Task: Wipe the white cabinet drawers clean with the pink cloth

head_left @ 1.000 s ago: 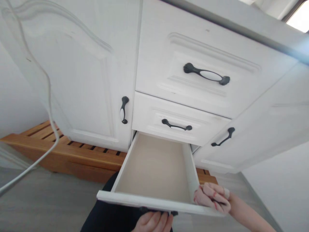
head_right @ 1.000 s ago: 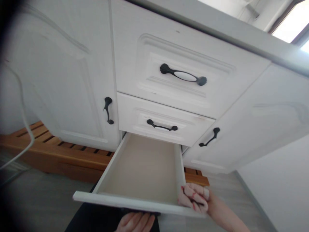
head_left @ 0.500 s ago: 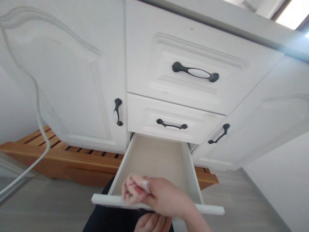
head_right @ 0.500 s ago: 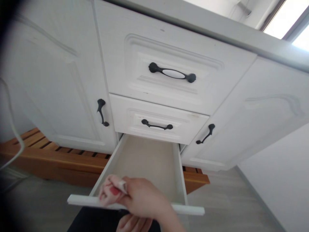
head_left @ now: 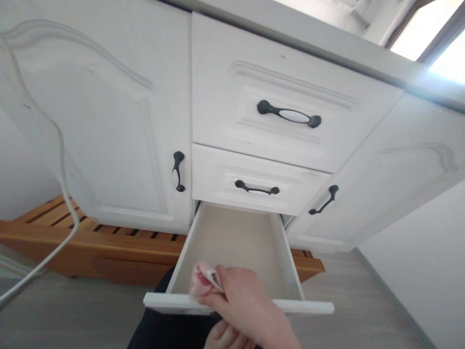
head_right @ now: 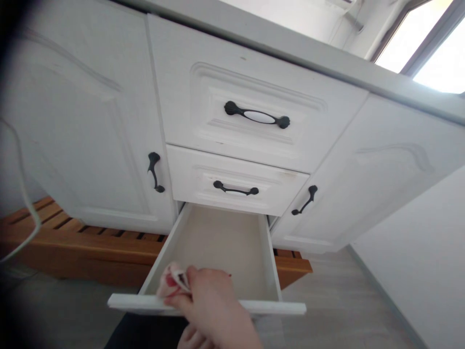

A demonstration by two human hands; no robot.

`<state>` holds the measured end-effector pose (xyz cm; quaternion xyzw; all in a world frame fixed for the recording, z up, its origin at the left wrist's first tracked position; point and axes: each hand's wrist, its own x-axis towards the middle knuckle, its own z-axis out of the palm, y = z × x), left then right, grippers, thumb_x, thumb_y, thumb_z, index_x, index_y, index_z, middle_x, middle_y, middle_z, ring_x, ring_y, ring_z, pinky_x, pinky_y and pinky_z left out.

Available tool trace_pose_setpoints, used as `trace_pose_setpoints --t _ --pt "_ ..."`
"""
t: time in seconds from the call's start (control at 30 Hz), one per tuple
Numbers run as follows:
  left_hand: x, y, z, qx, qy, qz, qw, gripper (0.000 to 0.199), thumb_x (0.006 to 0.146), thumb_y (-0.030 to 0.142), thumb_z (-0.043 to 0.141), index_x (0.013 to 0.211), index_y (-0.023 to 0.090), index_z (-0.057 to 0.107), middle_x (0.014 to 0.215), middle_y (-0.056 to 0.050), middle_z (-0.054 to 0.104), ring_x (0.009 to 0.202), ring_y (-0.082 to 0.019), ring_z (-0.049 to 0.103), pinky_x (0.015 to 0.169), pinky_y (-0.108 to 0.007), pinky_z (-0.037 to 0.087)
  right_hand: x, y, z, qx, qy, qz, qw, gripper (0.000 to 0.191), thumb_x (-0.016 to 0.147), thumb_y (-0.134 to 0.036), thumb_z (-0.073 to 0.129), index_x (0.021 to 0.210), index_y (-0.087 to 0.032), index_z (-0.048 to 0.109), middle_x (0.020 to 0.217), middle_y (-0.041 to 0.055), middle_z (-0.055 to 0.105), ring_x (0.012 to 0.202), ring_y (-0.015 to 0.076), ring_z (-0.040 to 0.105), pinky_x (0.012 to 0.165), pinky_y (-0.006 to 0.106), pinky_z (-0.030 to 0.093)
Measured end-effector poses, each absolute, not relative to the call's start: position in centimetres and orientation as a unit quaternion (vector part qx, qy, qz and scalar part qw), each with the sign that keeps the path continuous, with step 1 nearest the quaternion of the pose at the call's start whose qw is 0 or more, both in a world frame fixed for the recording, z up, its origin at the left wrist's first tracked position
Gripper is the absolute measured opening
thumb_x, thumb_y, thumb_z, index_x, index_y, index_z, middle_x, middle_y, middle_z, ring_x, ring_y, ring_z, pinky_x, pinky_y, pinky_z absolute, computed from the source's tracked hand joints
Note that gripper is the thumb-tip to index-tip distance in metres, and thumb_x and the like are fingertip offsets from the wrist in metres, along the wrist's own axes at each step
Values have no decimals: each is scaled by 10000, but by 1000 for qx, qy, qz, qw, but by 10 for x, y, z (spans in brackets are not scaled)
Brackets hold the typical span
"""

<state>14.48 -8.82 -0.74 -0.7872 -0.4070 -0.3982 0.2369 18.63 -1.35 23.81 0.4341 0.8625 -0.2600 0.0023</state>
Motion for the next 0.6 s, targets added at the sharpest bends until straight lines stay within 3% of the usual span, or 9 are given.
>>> trace_pose_setpoints --t 0.07,0.13,0.27,0.37,0.5,0.6 --pt "143 -86 6 -749 -403 -434 296 150 889 284 672 1026 274 733 988 18 727 853 -116 625 896 -278 502 233 -10 235 485 839 -245 -4 328 898 -540 568 964 -246 697 916 56 767 855 260 724 745 314 502" --pt "140 -85 20 -730 -401 -444 332 180 894 217 645 1011 300 753 1033 45 720 877 -95 611 875 -238 476 281 -5 231 534 811 -238 -10 336 929 -508 507 1014 -256 713 975 59 770 908 252 723 784 308 503" --pt "138 -86 37 -733 -412 -438 319 249 944 191 549 1030 296 757 1052 35 714 901 -103 593 884 -246 460 351 4 223 630 745 -215 -34 519 949 -510 405 1342 -248 619 1102 87 764 1015 269 722 843 329 527" --pt "139 -86 39 -722 -422 -451 312 272 951 178 525 1023 289 762 1032 32 726 910 -108 589 914 -246 451 361 0 216 660 722 -190 -80 574 953 -517 393 1449 -262 526 1167 80 750 1018 265 728 844 335 545" --pt "138 -90 42 -734 -419 -441 302 303 978 198 479 1092 273 749 1116 18 718 935 -111 595 926 -258 448 348 -16 207 627 729 -154 -225 547 954 -522 432 1447 -302 519 1312 45 688 1087 232 704 812 296 567" --pt "137 -94 46 -741 -428 -436 279 274 948 202 527 1105 260 744 1161 8 708 953 -123 599 893 -261 459 359 -29 211 612 693 -61 -375 517 917 -545 511 1332 -258 622 1318 85 675 1145 284 670 828 353 580"
